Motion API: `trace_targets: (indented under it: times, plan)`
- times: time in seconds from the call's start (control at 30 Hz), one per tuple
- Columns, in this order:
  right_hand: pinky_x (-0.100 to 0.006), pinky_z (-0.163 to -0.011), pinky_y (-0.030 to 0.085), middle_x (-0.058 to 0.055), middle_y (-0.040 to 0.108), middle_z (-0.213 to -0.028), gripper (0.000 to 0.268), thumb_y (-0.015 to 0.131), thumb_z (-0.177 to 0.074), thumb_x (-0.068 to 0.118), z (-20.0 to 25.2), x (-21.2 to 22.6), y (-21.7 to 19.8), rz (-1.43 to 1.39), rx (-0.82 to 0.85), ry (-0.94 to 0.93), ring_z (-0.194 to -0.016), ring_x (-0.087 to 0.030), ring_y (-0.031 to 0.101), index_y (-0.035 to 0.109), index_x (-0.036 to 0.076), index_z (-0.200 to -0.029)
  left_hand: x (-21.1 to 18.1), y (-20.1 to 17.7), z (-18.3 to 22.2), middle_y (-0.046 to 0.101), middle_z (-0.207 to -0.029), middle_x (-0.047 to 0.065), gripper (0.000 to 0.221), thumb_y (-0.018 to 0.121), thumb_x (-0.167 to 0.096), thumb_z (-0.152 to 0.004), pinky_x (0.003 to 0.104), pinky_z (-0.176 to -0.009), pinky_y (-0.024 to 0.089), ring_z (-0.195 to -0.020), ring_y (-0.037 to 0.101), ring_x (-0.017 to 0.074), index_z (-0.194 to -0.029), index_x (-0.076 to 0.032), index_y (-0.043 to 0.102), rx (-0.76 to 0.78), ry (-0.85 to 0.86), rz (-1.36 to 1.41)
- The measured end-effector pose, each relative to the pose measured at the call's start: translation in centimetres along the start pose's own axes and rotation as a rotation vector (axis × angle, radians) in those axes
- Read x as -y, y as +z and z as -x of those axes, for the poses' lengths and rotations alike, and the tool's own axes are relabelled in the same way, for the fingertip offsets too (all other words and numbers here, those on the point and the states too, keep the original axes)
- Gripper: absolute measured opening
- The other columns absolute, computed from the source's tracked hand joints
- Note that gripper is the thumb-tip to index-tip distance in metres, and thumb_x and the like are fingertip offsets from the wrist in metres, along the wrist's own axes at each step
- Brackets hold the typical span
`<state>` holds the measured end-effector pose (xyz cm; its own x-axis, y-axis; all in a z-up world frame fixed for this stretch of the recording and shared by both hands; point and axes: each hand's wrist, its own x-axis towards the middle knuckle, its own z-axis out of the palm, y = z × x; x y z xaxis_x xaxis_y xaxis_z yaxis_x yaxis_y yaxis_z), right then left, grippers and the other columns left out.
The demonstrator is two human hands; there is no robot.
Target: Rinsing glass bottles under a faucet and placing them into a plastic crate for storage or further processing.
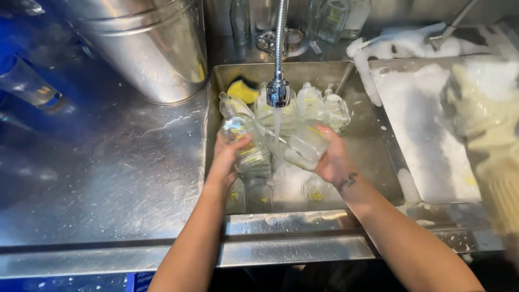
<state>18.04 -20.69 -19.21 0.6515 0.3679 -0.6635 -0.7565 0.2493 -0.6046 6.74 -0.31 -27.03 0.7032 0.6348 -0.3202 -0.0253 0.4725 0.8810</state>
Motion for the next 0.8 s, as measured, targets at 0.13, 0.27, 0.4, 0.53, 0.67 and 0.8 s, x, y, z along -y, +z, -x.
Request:
trace_targets:
  times: [0.13,0.27,0.4,0.53,0.67,0.8]
  plan:
    - [-0.058,-0.084,0.059,-0.011,0.072,-0.107,0.054,0.066,-0.078,0.047,1.5,0.3,-2.9,-0.043,-0.063,0.008,-0.097,-0.032,0.071,0.065,0.009,-0.116,-0.3,5.4,0.3,0.036,-0.153,0.034,0.116,0.094,-0.015,-0.068,0.057,-0.116,0.034,-0.142,0.038,0.0485,-0.159,-0.008,0.023,0.107,0.03,-0.122]
    - [-0.059,-0.094,0.057,-0.008,0.071,-0.111,0.055,0.069,-0.072,0.046,3.3,0.9,-4.9,-0.201,-0.093,-0.044,-0.104,-0.031,0.07,0.064,0.015,-0.118,0.6,7.8,0.1,0.033,-0.155,0.035,0.115,0.094,-0.033,-0.068,0.06,-0.118,0.028,-0.146,0.032,0.0508,-0.159,-0.014,0.026,0.166,-0.08,-0.115]
    - [-0.057,-0.097,0.058,-0.005,0.072,-0.119,0.053,0.069,-0.072,0.047,-3.9,2.1,-13.1,-0.334,0.009,-0.155,-0.11,-0.032,0.071,0.067,0.019,-0.117,-1.2,9.0,1.3,0.033,-0.152,0.04,0.105,0.087,-0.047,-0.072,0.063,-0.116,0.031,-0.143,0.032,0.0563,-0.157,-0.018,0.032,0.296,-0.037,-0.144]
    - [-0.059,-0.109,0.049,-0.006,0.061,-0.139,0.081,0.066,-0.071,0.055,1.1,3.1,-6.5,-0.272,0.011,-0.205,-0.132,-0.033,0.059,0.052,0.018,-0.142,-0.2,7.4,0.4,0.044,-0.146,0.034,0.078,0.082,-0.025,-0.084,0.049,-0.115,0.04,-0.138,0.047,0.046,-0.149,-0.016,0.04,0.294,0.104,-0.033]
    - [-0.057,-0.107,0.051,-0.007,0.062,-0.136,0.071,0.06,-0.078,0.054,2.0,2.9,-4.6,-0.292,-0.034,-0.174,-0.128,-0.032,0.061,0.054,0.018,-0.138,-0.4,4.2,-0.6,0.045,-0.146,0.02,0.084,0.093,-0.027,-0.074,0.05,-0.121,0.029,-0.143,0.039,0.0379,-0.141,-0.017,0.043,0.454,0.376,-0.397]
    - [-0.055,-0.105,0.054,-0.008,0.064,-0.133,0.059,0.052,-0.086,0.052,4.2,1.4,-4.5,-0.331,-0.114,-0.106,-0.123,-0.031,0.064,0.057,0.018,-0.133,0.9,1.8,0.2,0.044,-0.135,0.011,0.08,0.092,-0.032,-0.071,0.053,-0.114,0.042,-0.132,0.05,0.0412,-0.135,-0.026,0.045,0.531,0.595,-0.752]
